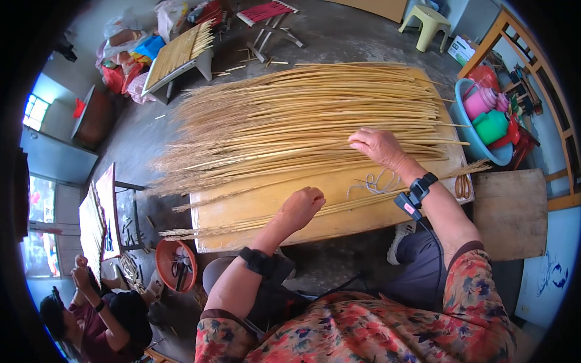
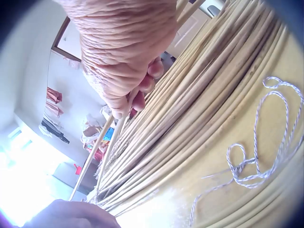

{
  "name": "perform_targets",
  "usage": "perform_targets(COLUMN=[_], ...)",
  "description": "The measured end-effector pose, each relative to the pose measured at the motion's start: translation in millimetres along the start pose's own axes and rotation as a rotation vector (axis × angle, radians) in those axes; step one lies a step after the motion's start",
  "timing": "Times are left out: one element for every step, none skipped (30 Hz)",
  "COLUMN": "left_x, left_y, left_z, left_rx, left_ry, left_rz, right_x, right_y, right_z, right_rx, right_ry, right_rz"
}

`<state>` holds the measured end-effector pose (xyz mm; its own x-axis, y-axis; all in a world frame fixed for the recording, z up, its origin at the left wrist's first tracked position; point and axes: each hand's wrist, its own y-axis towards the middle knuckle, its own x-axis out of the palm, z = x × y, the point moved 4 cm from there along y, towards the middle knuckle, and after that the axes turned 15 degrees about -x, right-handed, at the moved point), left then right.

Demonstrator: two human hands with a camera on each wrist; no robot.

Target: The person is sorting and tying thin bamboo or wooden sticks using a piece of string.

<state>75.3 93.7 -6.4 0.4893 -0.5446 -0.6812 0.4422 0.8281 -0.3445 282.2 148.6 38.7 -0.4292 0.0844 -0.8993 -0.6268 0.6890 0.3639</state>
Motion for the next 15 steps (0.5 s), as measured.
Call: perform_targets(left_x=[0,-1,-1,-2,-4,-4,-4,-8,-11,-14,-16,-16,-16,-17,-19], left_y=[3,6,8,10,13,16,22,24,25,25,26,29,30,33,33], left_z=[-2,-2,-2,-3,-6,-9,-14,-14,-9,-9,-8,-8,-7,-7,-13], left_rx=[0.014,0.031,0.031,0.008,-0.015,-0.013,-0.072,-0.130,-0.125,-0.210,-0.294,-0.290,-0.214,-0.134,-0.135], left_ry=[-0.035,-0.069,-0.067,-0.133,-0.199,-0.199,-0.181,-0.161,-0.156,-0.453,-0.748,-0.742,-1.012,-1.278,-1.267], left_rz=[0.023,0.044,0.048,0.081,0.113,0.116,0.094,0.071,0.072,0.019,-0.038,-0.040,-0.075,-0.106,-0.099], right_x=[-8,-12,-12,-12,-11,-12,-10,-9,-4,1,4,2,3,2,4], right_y=[3,4,5,7,9,11,13,13,13,12,9,8,5,6,9], right_z=[0,3,5,5,6,5,5,5,6,7,6,5,1,-3,-5], right_rx=[0.055,0.113,0.104,0.100,0.141,0.184,0.205,0.207,0.224,0.241,0.294,0.297,0.336,0.369,0.363], right_ry=[0.045,0.087,0.091,0.090,0.133,0.174,0.271,0.268,0.313,0.358,0.420,0.418,0.461,0.509,0.514], right_rz=[0.015,0.030,0.047,0.050,0.069,0.087,0.059,0.064,0.022,-0.020,-0.071,-0.064,-0.126,-0.187,-0.177])
